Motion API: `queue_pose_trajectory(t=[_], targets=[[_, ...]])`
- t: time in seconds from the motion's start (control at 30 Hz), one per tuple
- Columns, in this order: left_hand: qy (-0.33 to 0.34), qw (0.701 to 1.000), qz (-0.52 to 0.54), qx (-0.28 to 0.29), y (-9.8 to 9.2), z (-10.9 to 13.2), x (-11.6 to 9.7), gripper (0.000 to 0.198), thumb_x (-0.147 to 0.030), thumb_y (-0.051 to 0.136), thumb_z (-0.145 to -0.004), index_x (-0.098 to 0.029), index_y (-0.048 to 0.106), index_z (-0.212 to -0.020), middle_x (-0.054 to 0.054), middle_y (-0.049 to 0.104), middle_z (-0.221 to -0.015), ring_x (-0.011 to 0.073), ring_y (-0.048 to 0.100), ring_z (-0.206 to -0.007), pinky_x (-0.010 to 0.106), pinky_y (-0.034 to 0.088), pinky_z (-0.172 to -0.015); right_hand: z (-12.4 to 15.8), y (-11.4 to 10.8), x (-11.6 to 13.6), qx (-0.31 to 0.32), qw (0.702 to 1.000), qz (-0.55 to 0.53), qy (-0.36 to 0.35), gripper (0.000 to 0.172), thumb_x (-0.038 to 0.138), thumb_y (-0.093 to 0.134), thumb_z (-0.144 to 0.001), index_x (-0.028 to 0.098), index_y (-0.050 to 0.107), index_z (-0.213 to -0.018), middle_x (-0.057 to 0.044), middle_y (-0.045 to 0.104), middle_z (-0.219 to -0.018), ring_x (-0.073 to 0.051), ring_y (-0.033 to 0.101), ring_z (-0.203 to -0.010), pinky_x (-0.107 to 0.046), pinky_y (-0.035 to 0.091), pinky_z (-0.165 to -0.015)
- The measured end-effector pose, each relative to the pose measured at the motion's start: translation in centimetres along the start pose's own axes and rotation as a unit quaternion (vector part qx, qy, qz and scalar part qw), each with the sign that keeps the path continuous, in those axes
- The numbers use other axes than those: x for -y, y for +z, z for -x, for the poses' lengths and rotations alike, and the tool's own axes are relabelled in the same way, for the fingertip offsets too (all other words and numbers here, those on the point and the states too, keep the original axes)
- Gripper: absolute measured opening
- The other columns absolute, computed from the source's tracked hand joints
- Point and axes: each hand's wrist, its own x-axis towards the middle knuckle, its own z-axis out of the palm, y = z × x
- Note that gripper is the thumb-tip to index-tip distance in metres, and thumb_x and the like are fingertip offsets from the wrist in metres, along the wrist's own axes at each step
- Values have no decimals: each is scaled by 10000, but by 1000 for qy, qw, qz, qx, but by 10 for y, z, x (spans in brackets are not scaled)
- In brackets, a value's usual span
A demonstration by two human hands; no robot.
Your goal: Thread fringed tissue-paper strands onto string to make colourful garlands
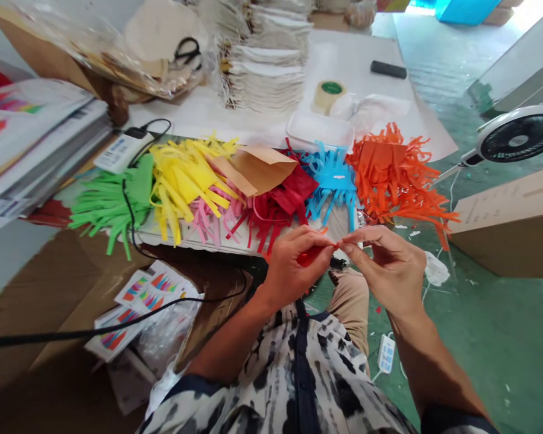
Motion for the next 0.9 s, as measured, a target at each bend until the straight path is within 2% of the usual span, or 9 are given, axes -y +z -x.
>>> queue_pose_trajectory(t=[0.1, 0.17, 0.23, 0.33, 0.5, 0.6, 0.73, 0.8, 0.9], targets=[[8, 1000, -19, 20, 0, 0, 1, 91, -237, 711, -987, -185, 772, -944, 50, 758, -923, 141, 718, -870, 259, 565, -804, 2, -3, -1, 22, 1000, -12, -5, 157, 175, 841, -883, 300, 799, -968, 15, 813, -1010, -172, 757, -920, -319, 597, -854], [11, 999, -23, 33, 0, 0, 1, 90, -241, 722, -982, -181, 777, -943, 53, 760, -925, 141, 722, -867, 255, 566, -799, 4, -4, -1, 36, 999, -3, -11, 163, 177, 841, -885, 304, 795, -976, 21, 814, -1001, -167, 757, -909, -316, 597, -853], [0, 999, -12, 30, 1, 0, 1, 90, -258, 745, -975, -183, 789, -955, 54, 775, -936, 139, 729, -864, 251, 568, -797, 6, -5, -2, 39, 999, 28, -23, 172, 187, 835, -897, 306, 794, -1013, 24, 813, -982, -162, 752, -884, -314, 592, -841], [-32, 999, 22, 15, 5, 1, 1, 101, -288, 772, -965, -193, 809, -961, 49, 799, -940, 138, 738, -870, 249, 570, -803, 9, -4, -4, 44, 997, 53, -31, 226, 214, 825, -913, 308, 785, -1115, 5, 810, -1089, -175, 744, -979, -334, 578, -903], [-89, 993, 71, 20, 14, 4, 1, 120, -307, 818, -926, -206, 802, -989, 29, 803, -914, 131, 739, -831, 239, 577, -772, 15, -9, -12, 20, 1000, -2, 2, 115, 211, 760, -964, 308, 793, -1016, 13, 780, -974, -165, 701, -915, -329, 545, -851], [-146, 978, 148, -5, 20, 6, 2, 293, -309, 882, -860, -223, 727, -1093, -28, 756, -827, 98, 699, -714, 197, 560, -669, 18, -12, -14, 22, 999, -32, 36, 78, 234, 785, -948, 306, 802, -974, 17, 774, -944, -160, 692, -900, -313, 537, -827], [-146, 974, 174, -17, 27, 8, 3, 301, -314, 925, -805, -201, 687, -951, -33, 725, -821, 86, 678, -730, 185, 563, -696, 26, -15, -17, 47, 989, -102, 93, 63, 288, 771, -964, 310, 811, -1007, 12, 768, -968, -154, 689, -900, -294, 540, -807], [-149, 975, 165, -12, 29, 9, 4, 296, -334, 928, -798, -193, 690, -904, -22, 724, -826, 92, 675, -737, 193, 567, -703, 30, -17, -19, 27, 987, -116, 107, 77, 297, 762, -971, 314, 809, -1030, 8, 763, -981, -151, 684, -895, -289, 536, -801], [-161, 973, 163, 10, 32, 9, 6, 293, -358, 925, -799, -193, 722, -931, -9, 739, -857, 104, 688, -764, 204, 569, -724, 34, -22, -20, -9, 988, -109, 112, 29, 295, 770, -964, 297, 797, -975, 11, 735, -915, -145, 662, -833, -283, 518, -760]])
